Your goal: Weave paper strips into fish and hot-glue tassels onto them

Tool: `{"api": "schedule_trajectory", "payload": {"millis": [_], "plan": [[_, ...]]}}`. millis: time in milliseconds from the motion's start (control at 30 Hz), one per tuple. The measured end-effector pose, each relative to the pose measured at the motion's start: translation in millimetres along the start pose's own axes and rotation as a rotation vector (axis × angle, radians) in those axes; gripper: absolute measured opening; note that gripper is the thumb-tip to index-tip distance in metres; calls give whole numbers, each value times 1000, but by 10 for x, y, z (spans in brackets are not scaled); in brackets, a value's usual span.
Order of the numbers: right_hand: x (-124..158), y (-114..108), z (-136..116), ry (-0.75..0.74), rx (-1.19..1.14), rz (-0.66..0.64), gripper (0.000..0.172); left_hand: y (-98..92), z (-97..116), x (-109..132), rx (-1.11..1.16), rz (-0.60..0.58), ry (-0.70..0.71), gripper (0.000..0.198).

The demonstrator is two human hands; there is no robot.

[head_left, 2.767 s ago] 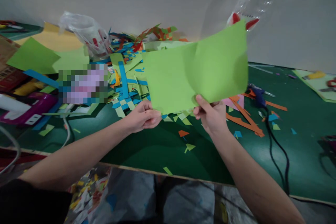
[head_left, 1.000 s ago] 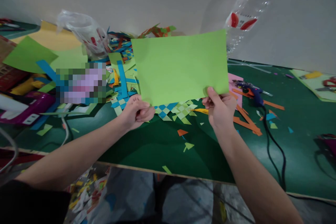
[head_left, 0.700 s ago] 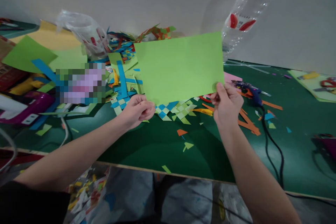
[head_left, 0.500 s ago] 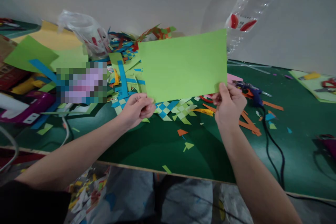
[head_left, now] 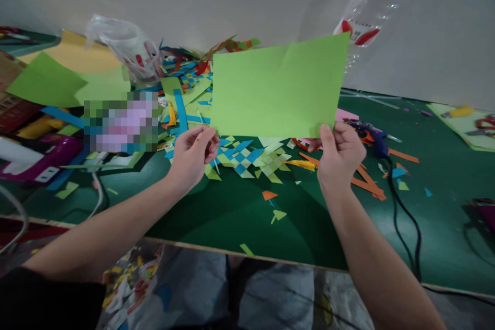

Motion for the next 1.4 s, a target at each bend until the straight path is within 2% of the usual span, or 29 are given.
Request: {"api": "schedule_trajectory", "payload": {"millis": [433,600,900,1067,1300,1400], "plan": [[-10,13,50,146,-133,-41,16,-15,7,10,-3,60,109,27],[-19,24,104,175,-200,-42,17,-18,12,10,-13,66,92,27],[-20,48,162,255,-159,-69,14,-29,18,-2,40,93,56,31],[-36,21,223,293,-198,-46,16,-37,9,-11,16,94,79,30],[-86,-7,196,238,-173,-44,15,-24,4,6,-35,56,127,32],[-174,-108,194,229,-177,40,14,-19,43,15,-19,42,158,32]]}}
Point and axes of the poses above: each hand's wrist, its own x-axis away from the middle knuckle, its own y-axis out of the palm, z = x × y, the point moved 4 cm from there along -x, towards the middle knuckle, and after that the axes turned 9 degrees about -x, right-handed, at the moved point
